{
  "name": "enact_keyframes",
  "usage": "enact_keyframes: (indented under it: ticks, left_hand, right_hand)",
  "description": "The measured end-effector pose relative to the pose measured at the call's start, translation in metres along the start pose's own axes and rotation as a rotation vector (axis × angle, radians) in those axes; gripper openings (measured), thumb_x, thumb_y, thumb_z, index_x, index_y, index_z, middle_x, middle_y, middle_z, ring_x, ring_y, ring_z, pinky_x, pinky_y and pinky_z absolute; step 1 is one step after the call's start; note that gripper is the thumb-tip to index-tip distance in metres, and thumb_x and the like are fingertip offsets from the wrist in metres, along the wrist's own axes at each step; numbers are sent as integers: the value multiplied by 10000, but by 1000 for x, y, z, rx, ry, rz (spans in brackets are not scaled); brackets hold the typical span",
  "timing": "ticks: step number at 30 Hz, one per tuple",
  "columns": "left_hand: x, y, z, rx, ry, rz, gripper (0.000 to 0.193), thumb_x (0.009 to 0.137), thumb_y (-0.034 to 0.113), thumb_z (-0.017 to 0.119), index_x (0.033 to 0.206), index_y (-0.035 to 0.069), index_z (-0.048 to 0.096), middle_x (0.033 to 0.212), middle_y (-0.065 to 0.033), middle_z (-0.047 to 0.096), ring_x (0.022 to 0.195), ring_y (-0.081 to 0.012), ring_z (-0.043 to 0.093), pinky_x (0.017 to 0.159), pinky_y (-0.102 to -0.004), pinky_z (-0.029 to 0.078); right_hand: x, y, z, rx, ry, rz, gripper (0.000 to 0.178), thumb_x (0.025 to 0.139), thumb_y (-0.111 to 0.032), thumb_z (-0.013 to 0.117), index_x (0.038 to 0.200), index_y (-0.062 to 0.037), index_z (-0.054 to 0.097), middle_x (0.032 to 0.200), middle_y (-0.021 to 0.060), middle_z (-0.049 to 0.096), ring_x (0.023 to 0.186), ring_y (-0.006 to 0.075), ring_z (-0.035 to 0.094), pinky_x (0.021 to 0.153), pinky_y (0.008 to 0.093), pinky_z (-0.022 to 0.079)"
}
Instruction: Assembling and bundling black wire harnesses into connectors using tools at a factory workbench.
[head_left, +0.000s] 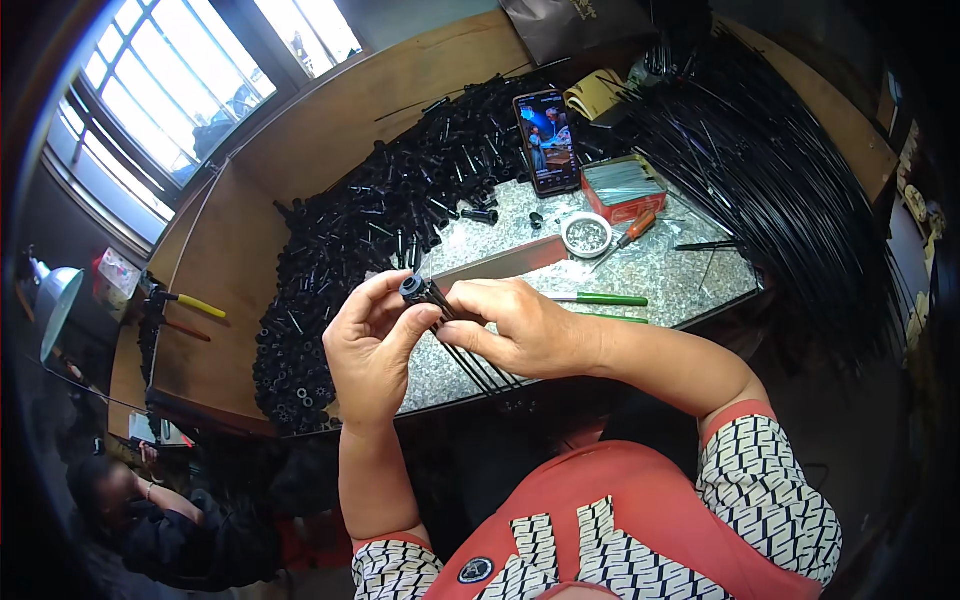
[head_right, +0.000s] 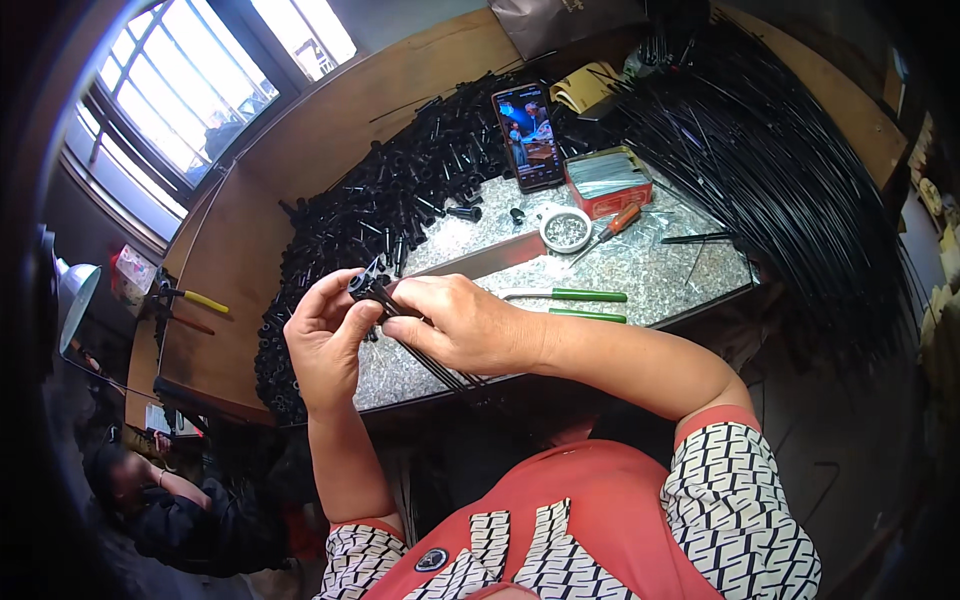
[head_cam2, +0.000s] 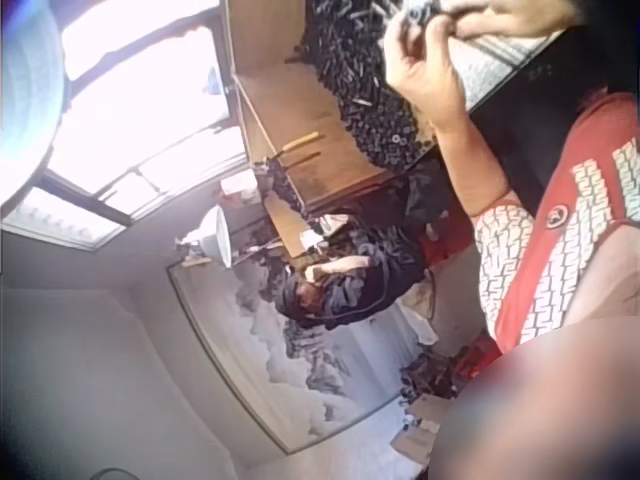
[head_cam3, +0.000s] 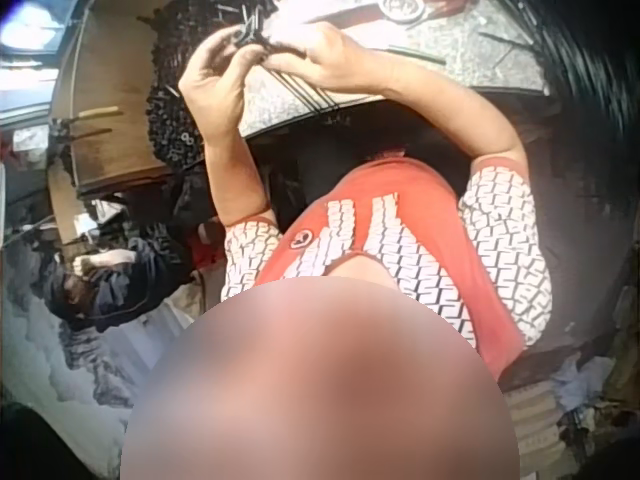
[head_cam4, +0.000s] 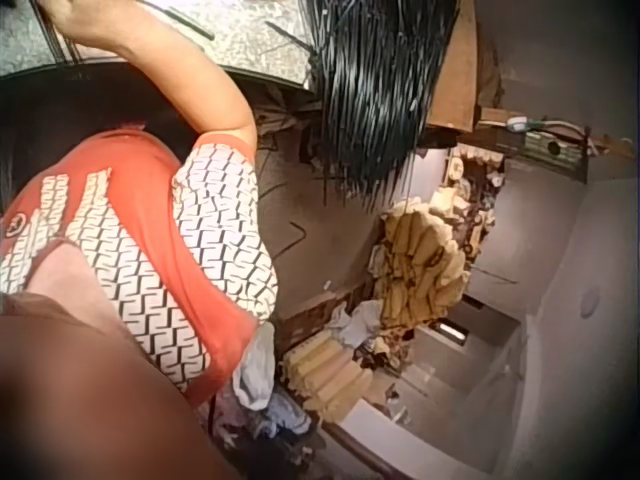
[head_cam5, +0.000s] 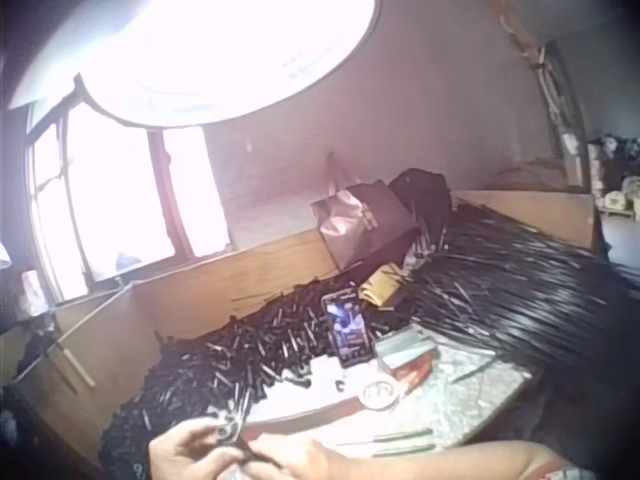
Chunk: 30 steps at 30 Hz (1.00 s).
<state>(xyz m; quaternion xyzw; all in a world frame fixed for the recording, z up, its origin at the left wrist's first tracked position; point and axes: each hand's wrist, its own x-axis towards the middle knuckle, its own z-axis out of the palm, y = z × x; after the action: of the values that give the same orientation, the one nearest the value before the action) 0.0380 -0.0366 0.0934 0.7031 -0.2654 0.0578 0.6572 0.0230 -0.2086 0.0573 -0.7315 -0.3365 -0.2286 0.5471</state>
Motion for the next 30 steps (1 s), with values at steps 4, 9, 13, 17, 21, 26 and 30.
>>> enact_keyframes:
  ticks: [4,9,13,17,21,26,30]
  left_hand:
    - [-7,11,5,65,16,33,292,772,-65,696,1051,-58,611,848,-81,667,766,-102,634,688,-214,520]
    - [-10,29,7,143,-6,109,274,731,-41,733,990,-57,645,868,-89,671,729,-85,628,659,-201,505]
    - [-6,22,1,72,-98,69,277,724,-44,729,989,-58,651,892,-98,671,733,-91,626,656,-200,496]
    - [-10,20,-8,106,-177,123,285,714,-52,727,988,-69,651,863,-97,672,732,-93,622,651,-202,489]
    - [-15,18,5,199,-21,127,273,712,-61,723,977,-60,657,806,-75,667,704,-90,619,625,-203,489]
    - [-15,14,-6,193,-136,108,207,772,-24,681,974,-53,643,849,-87,657,771,-106,622,682,-225,484]
    - [-21,9,4,220,-185,113,215,842,-1,599,1051,-51,590,887,-121,651,794,-141,632,712,-258,489]
  right_hand:
    - [5,-9,-14,-4,-139,106,190,870,-142,629,780,14,568,670,91,576,596,175,539,537,304,414]
    - [10,-22,-23,189,-266,278,226,863,-164,663,742,2,567,695,27,615,631,64,519,552,254,419]
    - [9,-21,-25,170,-293,320,288,848,-174,683,701,-16,492,650,9,544,604,79,465,535,277,392]
    - [2,-16,-16,124,-283,213,311,851,-182,680,695,-30,458,635,11,513,604,89,450,538,289,386]
    - [3,-11,-12,144,-252,358,307,858,-193,673,693,-34,469,625,-2,501,614,76,446,554,278,394]
    - [4,-8,-14,172,-329,382,295,835,-185,695,692,-40,481,635,-21,482,640,67,467,597,240,425]
    - [-7,-1,-8,185,-288,407,308,807,-201,723,700,-31,489,671,11,506,653,94,478,595,266,426]
